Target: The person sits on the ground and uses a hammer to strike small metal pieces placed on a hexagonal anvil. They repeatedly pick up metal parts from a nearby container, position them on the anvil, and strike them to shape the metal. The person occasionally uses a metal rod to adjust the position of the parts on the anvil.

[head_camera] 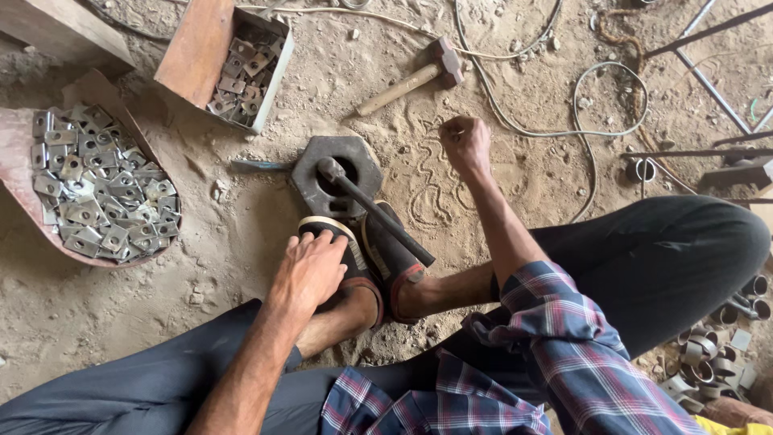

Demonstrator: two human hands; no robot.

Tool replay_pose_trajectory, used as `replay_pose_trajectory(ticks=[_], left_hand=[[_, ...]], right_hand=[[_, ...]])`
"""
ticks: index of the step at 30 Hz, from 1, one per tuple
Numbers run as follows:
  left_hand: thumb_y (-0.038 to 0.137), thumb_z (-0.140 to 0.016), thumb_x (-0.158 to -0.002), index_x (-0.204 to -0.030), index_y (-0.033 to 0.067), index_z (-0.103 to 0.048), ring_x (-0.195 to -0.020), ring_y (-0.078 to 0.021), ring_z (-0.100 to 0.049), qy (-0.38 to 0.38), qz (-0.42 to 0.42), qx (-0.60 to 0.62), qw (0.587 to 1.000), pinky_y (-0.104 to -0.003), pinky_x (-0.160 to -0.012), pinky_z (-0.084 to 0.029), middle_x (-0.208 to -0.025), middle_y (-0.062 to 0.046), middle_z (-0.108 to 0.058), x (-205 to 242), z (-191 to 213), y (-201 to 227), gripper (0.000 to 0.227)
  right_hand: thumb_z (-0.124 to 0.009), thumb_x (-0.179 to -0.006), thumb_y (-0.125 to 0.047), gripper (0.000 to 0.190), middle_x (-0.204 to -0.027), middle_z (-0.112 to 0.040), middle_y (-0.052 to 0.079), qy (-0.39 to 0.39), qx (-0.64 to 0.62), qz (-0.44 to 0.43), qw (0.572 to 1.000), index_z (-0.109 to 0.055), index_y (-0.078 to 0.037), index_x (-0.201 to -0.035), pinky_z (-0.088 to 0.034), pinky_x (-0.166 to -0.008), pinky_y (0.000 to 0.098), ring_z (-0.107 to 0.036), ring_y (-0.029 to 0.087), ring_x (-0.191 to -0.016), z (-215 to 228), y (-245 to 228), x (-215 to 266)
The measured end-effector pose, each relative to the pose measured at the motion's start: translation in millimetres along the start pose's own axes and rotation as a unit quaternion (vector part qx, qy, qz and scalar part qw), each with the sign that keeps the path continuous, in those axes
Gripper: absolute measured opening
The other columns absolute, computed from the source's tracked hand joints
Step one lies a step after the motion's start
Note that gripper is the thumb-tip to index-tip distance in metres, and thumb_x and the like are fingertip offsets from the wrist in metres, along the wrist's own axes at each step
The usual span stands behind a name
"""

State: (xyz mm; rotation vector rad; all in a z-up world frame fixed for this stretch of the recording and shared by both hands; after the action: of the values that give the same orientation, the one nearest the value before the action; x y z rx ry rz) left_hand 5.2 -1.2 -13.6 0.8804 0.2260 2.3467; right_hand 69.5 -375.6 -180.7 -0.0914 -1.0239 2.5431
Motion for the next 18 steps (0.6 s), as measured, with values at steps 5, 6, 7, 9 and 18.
replay_pose_trajectory(ticks=[5, 6, 7, 9, 18], left_hand=[[0.025, -0.075, -0.088, -0.121, 0.0064, -0.064, -0.112, -0.0376, -0.063, 0.009, -0.003, 0.013, 1.000, -0.055, -0.098, -0.046, -0.119, -0.017, -0.066, -2, 3, -1, 0.040], [0.025, -0.075, -0.088, -0.121, 0.0063, -0.064, -0.112, -0.0377, -0.063, 0.009, -0.002, 0.015, 1.000, -0.055, -0.099, -0.046, -0.120, -0.017, -0.066, -2, 4, -1, 0.039], [0.025, -0.075, -0.088, -0.120, 0.0062, -0.064, -0.112, -0.0378, -0.063, 0.007, -0.001, 0.018, 1.000, -0.055, -0.099, -0.046, -0.120, -0.017, -0.066, -2, 3, -2, 0.039], [0.025, -0.075, -0.088, -0.119, 0.0061, -0.064, -0.111, -0.0374, -0.063, 0.006, 0.003, 0.020, 1.000, -0.055, -0.098, -0.046, -0.119, -0.017, -0.066, -2, 2, -3, 0.038], [0.026, -0.074, -0.088, -0.117, 0.0063, -0.065, -0.108, -0.0361, -0.063, 0.011, -0.003, 0.022, 1.000, -0.052, -0.095, -0.047, -0.115, -0.015, -0.067, -2, 5, -1, 0.037]], right_hand=[[-0.081, -0.089, -0.011, 0.004, -0.082, -0.079, 0.007, 0.044, 0.110, 0.099, 0.988, -0.080, -0.009, -0.086, -0.052, -0.075, 0.0406, -0.065, 0.015, -0.064, -18, 4, 4], [-0.079, -0.090, -0.013, 0.004, -0.083, -0.078, 0.005, 0.039, 0.093, 0.074, 0.992, -0.079, -0.010, -0.087, -0.051, -0.076, 0.0394, -0.064, 0.013, -0.064, -20, 4, 1], [-0.078, -0.092, -0.015, 0.005, -0.084, -0.077, 0.004, 0.034, 0.076, 0.049, 0.995, -0.078, -0.012, -0.088, -0.050, -0.077, 0.0381, -0.063, 0.012, -0.064, -22, 6, -1], [-0.076, -0.094, -0.016, 0.006, -0.085, -0.076, 0.002, 0.018, 0.073, 0.027, 0.997, -0.078, -0.013, -0.089, -0.047, -0.081, 0.0390, -0.060, 0.012, -0.064, -25, 10, -3], [-0.071, -0.090, -0.009, 0.010, -0.079, -0.072, 0.005, -0.005, 0.125, 0.018, 0.992, -0.077, -0.011, -0.083, -0.042, -0.088, 0.0433, -0.055, 0.018, -0.076, -32, 21, -4]])
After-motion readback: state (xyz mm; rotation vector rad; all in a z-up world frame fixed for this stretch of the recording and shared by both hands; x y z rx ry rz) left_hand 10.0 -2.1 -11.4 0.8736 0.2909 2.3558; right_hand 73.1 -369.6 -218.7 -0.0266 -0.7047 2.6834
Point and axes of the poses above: each hand's wrist, its own x-axis away from the middle knuckle, its own z-axis out of the back of the hand, y = z × x, the point moved 1 cm from there along -x, towards the middle knuckle
